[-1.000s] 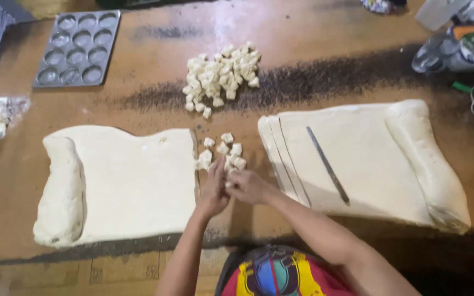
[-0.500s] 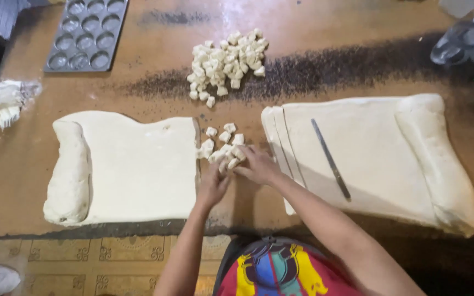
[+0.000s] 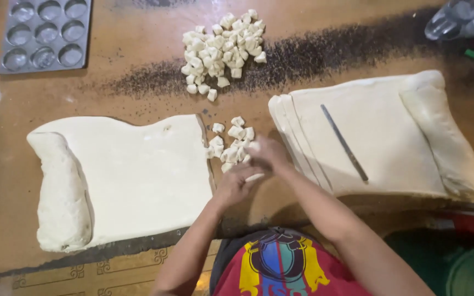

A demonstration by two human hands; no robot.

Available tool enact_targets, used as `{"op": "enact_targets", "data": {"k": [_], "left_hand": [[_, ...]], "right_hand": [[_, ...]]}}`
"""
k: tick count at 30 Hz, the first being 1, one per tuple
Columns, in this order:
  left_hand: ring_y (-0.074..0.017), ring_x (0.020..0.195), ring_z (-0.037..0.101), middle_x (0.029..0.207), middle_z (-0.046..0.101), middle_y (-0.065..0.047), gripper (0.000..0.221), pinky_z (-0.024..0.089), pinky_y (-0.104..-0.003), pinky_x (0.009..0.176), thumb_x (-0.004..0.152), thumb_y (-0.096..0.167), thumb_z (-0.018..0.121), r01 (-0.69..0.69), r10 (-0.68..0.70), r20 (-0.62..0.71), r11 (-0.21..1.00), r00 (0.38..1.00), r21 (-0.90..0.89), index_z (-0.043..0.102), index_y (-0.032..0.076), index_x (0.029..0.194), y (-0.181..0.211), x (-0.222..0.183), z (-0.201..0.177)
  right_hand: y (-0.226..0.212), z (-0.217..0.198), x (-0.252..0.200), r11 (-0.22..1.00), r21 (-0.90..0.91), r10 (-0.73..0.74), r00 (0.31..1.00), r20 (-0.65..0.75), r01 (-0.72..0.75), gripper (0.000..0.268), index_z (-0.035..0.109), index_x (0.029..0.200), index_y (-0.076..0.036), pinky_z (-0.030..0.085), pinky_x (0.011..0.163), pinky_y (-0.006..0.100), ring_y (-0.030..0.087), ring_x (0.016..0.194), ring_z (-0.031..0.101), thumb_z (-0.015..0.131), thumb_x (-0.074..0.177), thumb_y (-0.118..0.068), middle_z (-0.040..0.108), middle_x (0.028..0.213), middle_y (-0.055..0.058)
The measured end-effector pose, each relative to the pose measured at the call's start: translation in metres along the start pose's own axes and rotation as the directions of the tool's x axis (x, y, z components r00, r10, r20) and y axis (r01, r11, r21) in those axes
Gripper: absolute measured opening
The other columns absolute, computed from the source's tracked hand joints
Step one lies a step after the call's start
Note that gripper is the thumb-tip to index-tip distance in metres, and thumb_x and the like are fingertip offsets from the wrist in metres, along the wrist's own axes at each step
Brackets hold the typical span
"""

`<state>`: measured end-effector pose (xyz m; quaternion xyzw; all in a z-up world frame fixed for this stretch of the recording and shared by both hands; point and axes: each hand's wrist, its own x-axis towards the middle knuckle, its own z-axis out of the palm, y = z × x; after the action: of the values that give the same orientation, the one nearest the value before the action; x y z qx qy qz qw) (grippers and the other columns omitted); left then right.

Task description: Cutting large sheets of dough into strips and portioning them into small pieces by hand on a bakery production table.

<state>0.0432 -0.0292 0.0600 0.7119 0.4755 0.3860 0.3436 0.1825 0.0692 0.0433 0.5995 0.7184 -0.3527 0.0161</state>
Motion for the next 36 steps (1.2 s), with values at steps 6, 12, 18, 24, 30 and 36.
{"op": "enact_targets", "data": {"k": [6,12,18,24,30,36], "left_hand": [[-0.0572,0.122,0.056,0.167,0.017,-0.026,0.102,0.047,-0.063,0.111,0.076,-0.019,0.053,0.27,-0.28,0.194,0.96,0.94,0.074,0.024,0.026,0.163,0.016,0.02,-0.068],[-0.0367,0.1,0.072,0.098,0.078,-0.014,0.051,0.057,-0.046,0.088,0.071,-0.001,0.062,0.102,-0.102,0.007,0.994,0.995,-0.043,0.074,0.012,0.119,-0.125,0.018,0.003],[-0.028,0.085,0.076,0.085,0.076,-0.01,0.017,0.058,-0.037,0.081,0.089,0.008,0.071,0.165,-0.122,0.168,0.95,0.978,-0.266,0.079,0.017,0.101,-0.02,0.01,0.005],[-0.0499,0.128,0.054,0.149,0.03,-0.027,0.078,0.058,-0.056,0.101,0.072,0.012,0.091,0.706,-0.717,-0.076,0.652,0.693,0.278,0.044,0.002,0.134,-0.055,-0.005,-0.024],[-0.0608,0.131,0.046,0.141,0.037,-0.036,0.06,0.044,-0.062,0.111,0.067,0.013,0.085,0.563,-0.51,-0.238,0.74,0.826,0.367,0.053,0.003,0.117,-0.138,0.05,-0.003],[-0.0504,0.129,0.052,0.13,0.056,-0.025,0.08,0.041,-0.059,0.114,0.07,0.006,0.088,0.356,-0.366,0.108,0.929,0.924,0.104,0.042,0.012,0.136,-0.12,0.186,-0.083]], "right_hand": [[-0.019,0.022,-0.028,0.758,0.238,-0.546,0.79,-0.279,0.608,0.035,0.061,0.101,-0.008,0.056,0.08,0.049,0.042,0.095,0.069,0.081,0.084,-0.032,0.066,0.095,0.018],[0.01,0.07,0.029,0.683,0.054,-0.493,0.514,-0.702,0.728,0.025,0.068,0.095,-0.018,0.055,0.069,0.034,0.026,0.077,0.068,0.081,0.084,-0.036,0.067,0.081,0.002],[0.093,0.074,0.082,0.879,-0.081,-0.442,0.738,-0.511,0.47,0.033,0.065,0.08,-0.014,0.052,0.054,0.043,0.035,0.062,0.069,0.08,0.081,-0.043,0.063,0.062,0.015],[0.074,0.007,0.028,0.758,0.568,-0.289,0.946,-0.149,0.321,0.087,0.055,0.147,-0.02,0.055,0.088,0.032,0.019,0.107,0.069,0.095,0.069,-0.027,0.071,0.121,0.012],[0.06,0.069,0.081,0.946,0.061,-0.314,0.947,-0.071,0.318,0.097,0.033,0.156,-0.025,0.059,0.09,0.054,0.044,0.11,0.066,0.086,0.075,-0.037,0.04,0.142,0.018],[-0.005,-0.018,0.168,0.948,0.129,-0.241,0.92,-0.31,0.291,0.085,0.046,0.145,-0.014,0.057,0.09,0.059,0.053,0.103,0.066,0.085,0.07,-0.009,0.047,0.121,0.02]]}}
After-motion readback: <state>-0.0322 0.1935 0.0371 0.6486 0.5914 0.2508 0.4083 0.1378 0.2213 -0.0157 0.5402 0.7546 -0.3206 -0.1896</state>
